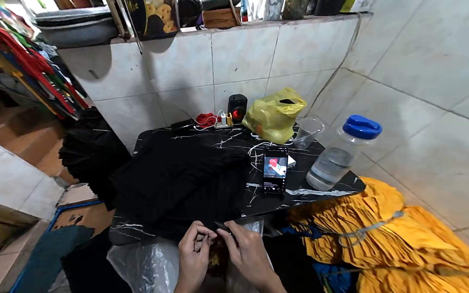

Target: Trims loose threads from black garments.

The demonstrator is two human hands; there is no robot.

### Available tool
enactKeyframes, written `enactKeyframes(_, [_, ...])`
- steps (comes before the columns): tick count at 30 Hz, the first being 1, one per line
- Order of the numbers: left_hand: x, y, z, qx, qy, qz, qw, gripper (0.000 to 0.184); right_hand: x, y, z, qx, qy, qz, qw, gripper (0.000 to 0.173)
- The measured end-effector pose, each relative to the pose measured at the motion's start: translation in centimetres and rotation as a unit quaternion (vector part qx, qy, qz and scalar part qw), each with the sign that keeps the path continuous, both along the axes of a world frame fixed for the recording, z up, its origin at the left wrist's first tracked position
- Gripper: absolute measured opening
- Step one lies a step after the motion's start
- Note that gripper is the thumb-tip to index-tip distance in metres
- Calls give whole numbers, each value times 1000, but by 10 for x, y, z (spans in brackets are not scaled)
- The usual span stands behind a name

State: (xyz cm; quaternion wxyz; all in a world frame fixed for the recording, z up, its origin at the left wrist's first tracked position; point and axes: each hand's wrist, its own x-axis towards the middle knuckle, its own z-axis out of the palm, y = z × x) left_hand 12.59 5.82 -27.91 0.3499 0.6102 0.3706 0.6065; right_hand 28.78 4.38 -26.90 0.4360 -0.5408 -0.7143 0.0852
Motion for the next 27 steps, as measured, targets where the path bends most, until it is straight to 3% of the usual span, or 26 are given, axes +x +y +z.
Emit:
enactKeyframes(5, [7, -5, 9, -67, -36, 23, 997, 15, -13, 2, 5, -66, 91, -28, 993, 42])
enactKeyframes(10, [-3, -9, 13, -91, -17, 10, 996, 9, -17, 6, -1, -127, 185, 44, 973, 17])
enactKeyframes(11, [-11, -9, 12, -80, 28, 0, 996, 7, -15, 7, 0, -149, 222, 58, 962, 14])
enactKeyframes(13, [-37, -8, 8, -74, 220, -52, 971, 10, -10, 8, -2, -191, 283, 75, 937, 19])
enactKeyframes(15, [-60, -4, 11, -116, 407, -171, 890, 18, -4, 11, -6, -210, 332, 97, 915, 17])
enactKeyframes(16, [-66, -2, 11, -131, 443, -210, 862, 22, -1, 11, -6, -220, 354, 106, 903, 15])
enactKeyframes(17, [-69, 0, 10, -128, 442, -213, 862, 25, 0, 11, -7, -233, 377, 113, 889, 13])
enactKeyframes(21, [-54, 4, 12, -27, 286, -47, 957, 13, 1, 8, -13, -290, 462, 129, 828, 10])
enactKeyframes(25, [-24, 4, 5, -4, 206, 21, 978, 38, 1, 7, -13, -322, 514, 143, 782, 10])
enactKeyframes(27, [-12, 3, -4, 0, 172, 49, 984, 36, 1, 7, -13, -330, 534, 150, 764, 10])
